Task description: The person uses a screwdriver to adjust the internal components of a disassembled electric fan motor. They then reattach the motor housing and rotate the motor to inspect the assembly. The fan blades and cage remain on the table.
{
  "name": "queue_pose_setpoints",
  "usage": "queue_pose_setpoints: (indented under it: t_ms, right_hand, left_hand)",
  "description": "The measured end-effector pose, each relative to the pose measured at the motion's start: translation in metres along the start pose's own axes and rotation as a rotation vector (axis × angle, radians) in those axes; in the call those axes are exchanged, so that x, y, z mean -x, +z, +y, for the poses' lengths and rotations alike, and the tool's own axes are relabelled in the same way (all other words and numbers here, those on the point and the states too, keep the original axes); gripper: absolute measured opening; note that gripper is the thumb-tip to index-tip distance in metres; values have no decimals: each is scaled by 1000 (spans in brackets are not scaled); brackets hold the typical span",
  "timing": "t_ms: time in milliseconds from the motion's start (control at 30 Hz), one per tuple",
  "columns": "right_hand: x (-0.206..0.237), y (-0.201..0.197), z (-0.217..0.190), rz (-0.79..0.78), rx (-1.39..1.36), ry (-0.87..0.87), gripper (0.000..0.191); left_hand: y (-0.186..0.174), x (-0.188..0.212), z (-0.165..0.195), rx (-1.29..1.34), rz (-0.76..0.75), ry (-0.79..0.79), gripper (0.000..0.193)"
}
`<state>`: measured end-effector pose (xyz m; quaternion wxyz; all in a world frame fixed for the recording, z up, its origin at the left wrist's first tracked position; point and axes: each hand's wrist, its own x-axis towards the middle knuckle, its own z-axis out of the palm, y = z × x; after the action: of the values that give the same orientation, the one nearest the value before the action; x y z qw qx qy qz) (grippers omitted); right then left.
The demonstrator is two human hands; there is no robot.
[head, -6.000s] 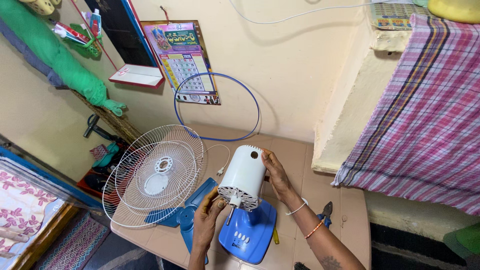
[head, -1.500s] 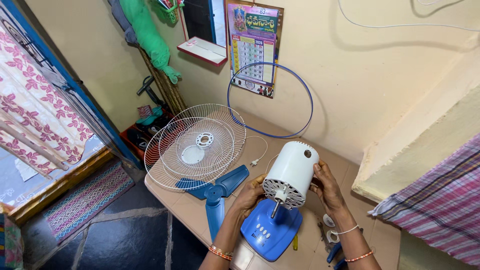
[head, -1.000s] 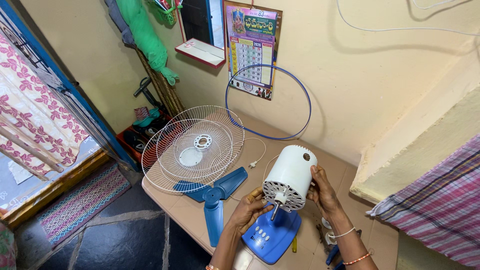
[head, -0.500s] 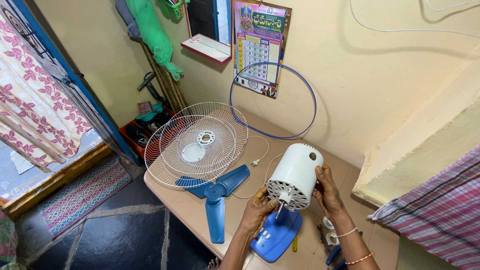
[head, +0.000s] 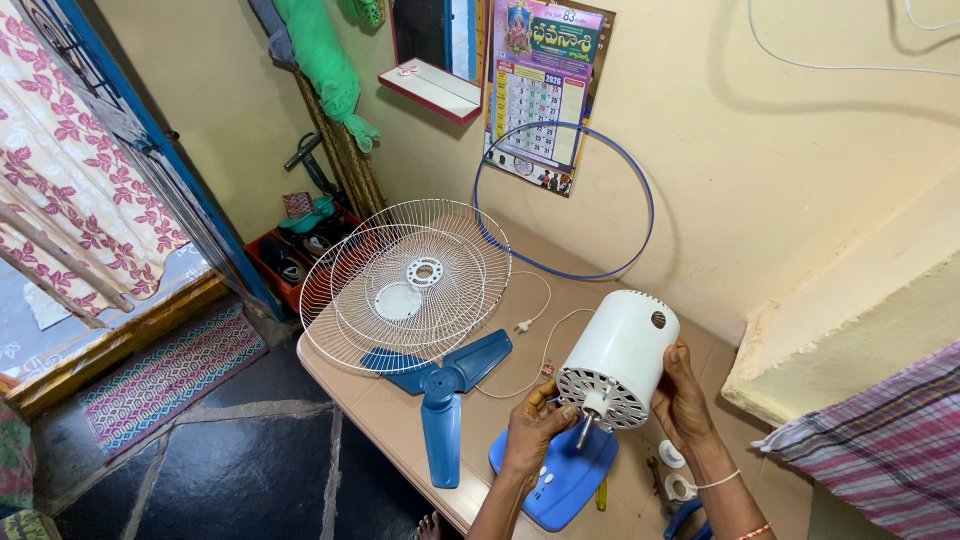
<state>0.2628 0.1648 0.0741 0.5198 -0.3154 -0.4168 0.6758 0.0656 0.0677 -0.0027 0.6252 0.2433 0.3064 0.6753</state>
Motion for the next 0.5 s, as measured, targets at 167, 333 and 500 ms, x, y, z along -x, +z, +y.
queue_pose_setpoints:
  t_ms: [167, 333, 500]
  right_hand:
    - [1, -6, 4, 4, -1, -10, 58]
    - [3, -8, 6, 61, -30, -27, 57]
    - [2, -10, 9, 90, -37, 26, 58]
  left_hand:
    - [1, -1, -8, 59, 47, 30, 55]
    - [-3, -1, -14, 90, 97, -77, 57]
    - [-8, -6, -15, 81, 52, -113, 54]
